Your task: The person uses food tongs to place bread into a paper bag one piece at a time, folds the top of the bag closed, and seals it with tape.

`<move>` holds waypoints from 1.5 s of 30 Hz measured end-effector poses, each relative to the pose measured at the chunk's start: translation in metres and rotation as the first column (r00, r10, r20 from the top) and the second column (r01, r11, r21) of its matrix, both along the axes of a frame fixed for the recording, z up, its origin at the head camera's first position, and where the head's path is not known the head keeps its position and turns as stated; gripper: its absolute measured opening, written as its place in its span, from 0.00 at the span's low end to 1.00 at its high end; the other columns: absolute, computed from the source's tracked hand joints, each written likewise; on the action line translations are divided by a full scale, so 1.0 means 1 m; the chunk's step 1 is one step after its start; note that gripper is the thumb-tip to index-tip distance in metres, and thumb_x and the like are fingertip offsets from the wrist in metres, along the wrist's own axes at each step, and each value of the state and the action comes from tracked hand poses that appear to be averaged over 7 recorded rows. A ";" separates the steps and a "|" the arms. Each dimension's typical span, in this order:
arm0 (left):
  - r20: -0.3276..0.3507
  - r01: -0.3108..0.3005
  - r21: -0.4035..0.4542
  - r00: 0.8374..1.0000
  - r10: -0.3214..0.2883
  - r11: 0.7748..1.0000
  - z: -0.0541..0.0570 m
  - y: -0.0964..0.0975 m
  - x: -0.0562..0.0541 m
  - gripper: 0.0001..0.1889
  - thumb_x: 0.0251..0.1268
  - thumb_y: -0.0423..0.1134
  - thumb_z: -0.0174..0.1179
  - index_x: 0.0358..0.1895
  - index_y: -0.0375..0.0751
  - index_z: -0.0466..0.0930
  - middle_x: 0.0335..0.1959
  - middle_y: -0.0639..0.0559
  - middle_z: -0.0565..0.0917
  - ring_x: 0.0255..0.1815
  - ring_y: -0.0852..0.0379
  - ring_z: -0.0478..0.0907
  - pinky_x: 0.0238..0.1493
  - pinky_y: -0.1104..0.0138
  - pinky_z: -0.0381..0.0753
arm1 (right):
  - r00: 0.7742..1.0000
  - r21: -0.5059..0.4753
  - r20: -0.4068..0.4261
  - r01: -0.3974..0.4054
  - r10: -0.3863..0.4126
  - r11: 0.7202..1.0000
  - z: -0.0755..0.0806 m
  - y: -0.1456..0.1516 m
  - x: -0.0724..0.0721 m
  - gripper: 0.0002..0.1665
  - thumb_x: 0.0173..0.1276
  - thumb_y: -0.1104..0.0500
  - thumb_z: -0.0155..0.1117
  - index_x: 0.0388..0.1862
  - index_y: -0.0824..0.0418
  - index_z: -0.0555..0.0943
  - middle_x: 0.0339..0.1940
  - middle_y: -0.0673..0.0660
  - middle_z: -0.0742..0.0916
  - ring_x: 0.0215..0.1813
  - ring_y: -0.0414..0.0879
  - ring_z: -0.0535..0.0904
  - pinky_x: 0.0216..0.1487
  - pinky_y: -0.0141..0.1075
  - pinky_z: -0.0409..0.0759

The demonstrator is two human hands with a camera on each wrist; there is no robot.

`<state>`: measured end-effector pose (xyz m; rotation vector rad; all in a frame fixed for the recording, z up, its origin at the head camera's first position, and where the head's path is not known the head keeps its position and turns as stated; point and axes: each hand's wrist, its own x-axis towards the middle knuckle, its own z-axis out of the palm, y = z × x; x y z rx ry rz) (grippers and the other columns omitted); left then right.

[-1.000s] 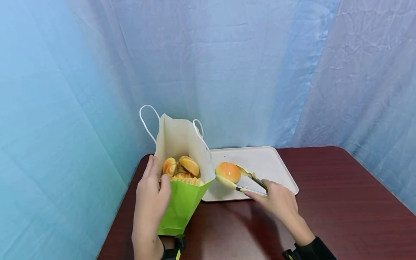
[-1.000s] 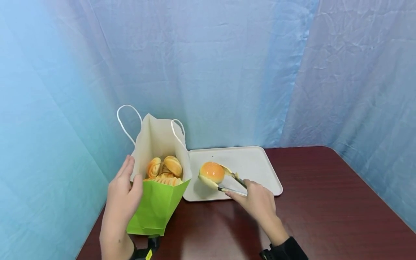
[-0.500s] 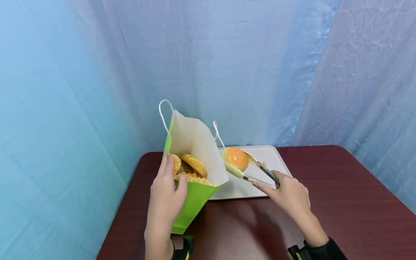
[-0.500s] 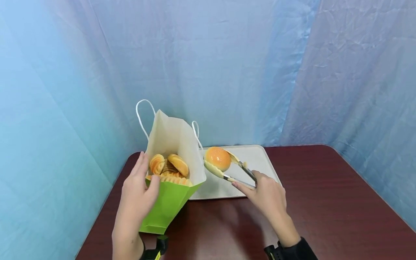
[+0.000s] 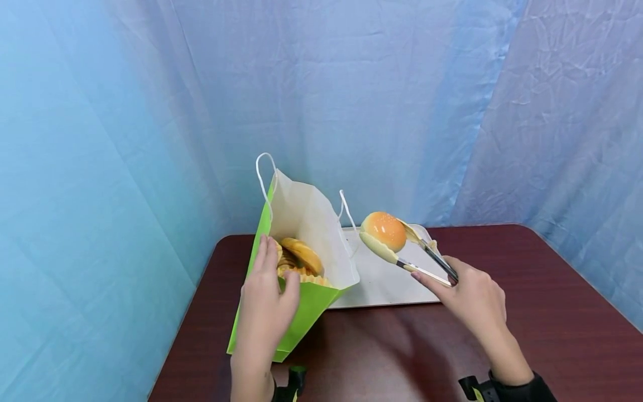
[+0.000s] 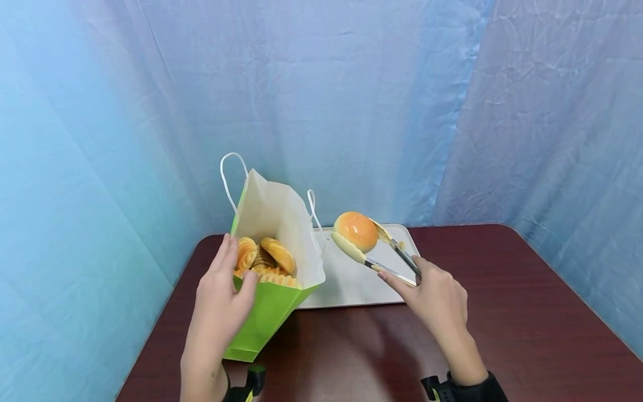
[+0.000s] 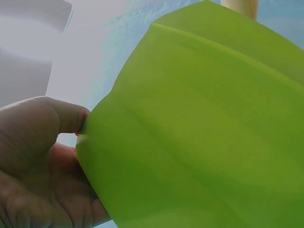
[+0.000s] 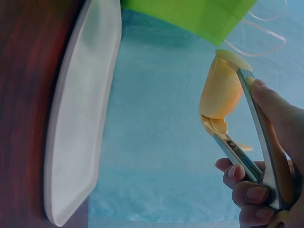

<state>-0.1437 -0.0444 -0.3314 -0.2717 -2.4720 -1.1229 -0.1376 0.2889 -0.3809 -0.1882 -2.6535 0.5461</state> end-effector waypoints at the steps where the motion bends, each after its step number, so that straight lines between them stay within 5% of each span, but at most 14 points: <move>1: -0.008 0.000 0.002 1.000 0.000 1.000 0.000 0.000 0.000 0.32 0.65 0.30 0.50 0.74 0.23 0.62 0.77 0.31 0.62 0.74 0.39 0.66 0.50 0.52 0.77 | 1.000 -0.001 -0.005 0.003 -0.003 1.000 0.001 0.001 0.001 0.42 0.55 0.25 0.69 0.58 0.53 0.84 0.29 0.51 0.87 0.27 0.45 0.76 0.21 0.39 0.63; 7: -0.018 0.001 0.009 1.000 -0.001 1.000 -0.002 -0.001 -0.002 0.33 0.65 0.31 0.51 0.74 0.24 0.62 0.77 0.31 0.62 0.74 0.41 0.66 0.50 0.53 0.78 | 1.000 0.006 -0.029 0.006 -0.006 1.000 0.007 0.001 0.003 0.41 0.55 0.26 0.70 0.57 0.53 0.84 0.20 0.47 0.80 0.23 0.44 0.73 0.20 0.38 0.63; 14: -0.029 0.023 0.009 0.999 -0.023 1.000 -0.003 -0.001 -0.003 0.32 0.66 0.29 0.50 0.74 0.23 0.61 0.76 0.30 0.62 0.75 0.41 0.65 0.51 0.53 0.78 | 0.998 0.003 -0.056 0.027 -0.026 1.000 0.018 0.001 0.006 0.39 0.56 0.27 0.70 0.56 0.53 0.84 0.25 0.51 0.84 0.25 0.46 0.75 0.21 0.39 0.63; 20: -0.008 0.022 0.002 1.000 -0.022 1.000 -0.003 0.000 -0.004 0.33 0.66 0.31 0.51 0.74 0.23 0.61 0.77 0.30 0.61 0.76 0.43 0.63 0.56 0.53 0.78 | 0.993 0.019 -0.119 0.026 -0.024 0.999 0.031 0.003 0.009 0.31 0.56 0.30 0.72 0.46 0.51 0.82 0.16 0.48 0.72 0.19 0.44 0.65 0.19 0.39 0.58; 25: 0.007 0.017 -0.003 1.000 -0.017 1.000 -0.003 0.001 -0.005 0.33 0.66 0.32 0.52 0.74 0.24 0.60 0.78 0.32 0.60 0.75 0.42 0.64 0.45 0.57 0.77 | 0.986 0.029 -0.168 0.014 -0.008 0.999 0.040 0.003 0.010 0.31 0.55 0.32 0.74 0.47 0.51 0.83 0.17 0.47 0.71 0.18 0.43 0.62 0.18 0.37 0.56; 30: 0.016 0.017 -0.013 1.000 -0.017 1.000 -0.003 0.001 -0.005 0.33 0.66 0.32 0.51 0.75 0.24 0.60 0.78 0.32 0.60 0.54 0.36 0.81 0.28 0.65 0.68 | 0.982 0.029 -0.190 0.010 -0.005 1.000 0.045 0.000 0.011 0.29 0.54 0.32 0.75 0.45 0.50 0.83 0.16 0.47 0.71 0.17 0.43 0.62 0.18 0.37 0.56; 32: 0.023 0.015 -0.013 1.000 -0.015 1.000 -0.003 0.001 -0.005 0.33 0.66 0.33 0.51 0.75 0.25 0.60 0.78 0.33 0.60 0.48 0.37 0.81 0.26 0.65 0.66 | 0.980 0.029 -0.197 0.011 -0.005 1.000 0.047 -0.001 0.012 0.28 0.54 0.32 0.75 0.43 0.50 0.82 0.16 0.47 0.71 0.17 0.43 0.62 0.18 0.37 0.55; 38: 0.034 0.013 -0.013 0.999 -0.013 1.000 -0.002 0.002 -0.004 0.33 0.67 0.33 0.51 0.75 0.25 0.60 0.79 0.33 0.59 0.70 0.39 0.71 0.38 0.60 0.75 | 0.975 0.034 -0.224 0.012 -0.004 0.999 0.053 -0.004 0.013 0.27 0.53 0.33 0.77 0.40 0.49 0.81 0.16 0.47 0.70 0.17 0.43 0.61 0.18 0.37 0.55; 45: 0.038 0.014 -0.013 0.999 -0.014 1.000 -0.002 0.002 -0.004 0.33 0.67 0.34 0.51 0.75 0.25 0.60 0.79 0.34 0.59 0.51 0.38 0.81 0.26 0.66 0.67 | 0.974 0.043 -0.228 0.005 0.005 0.999 0.060 -0.008 0.016 0.27 0.53 0.33 0.76 0.41 0.49 0.81 0.16 0.47 0.70 0.17 0.43 0.60 0.18 0.37 0.54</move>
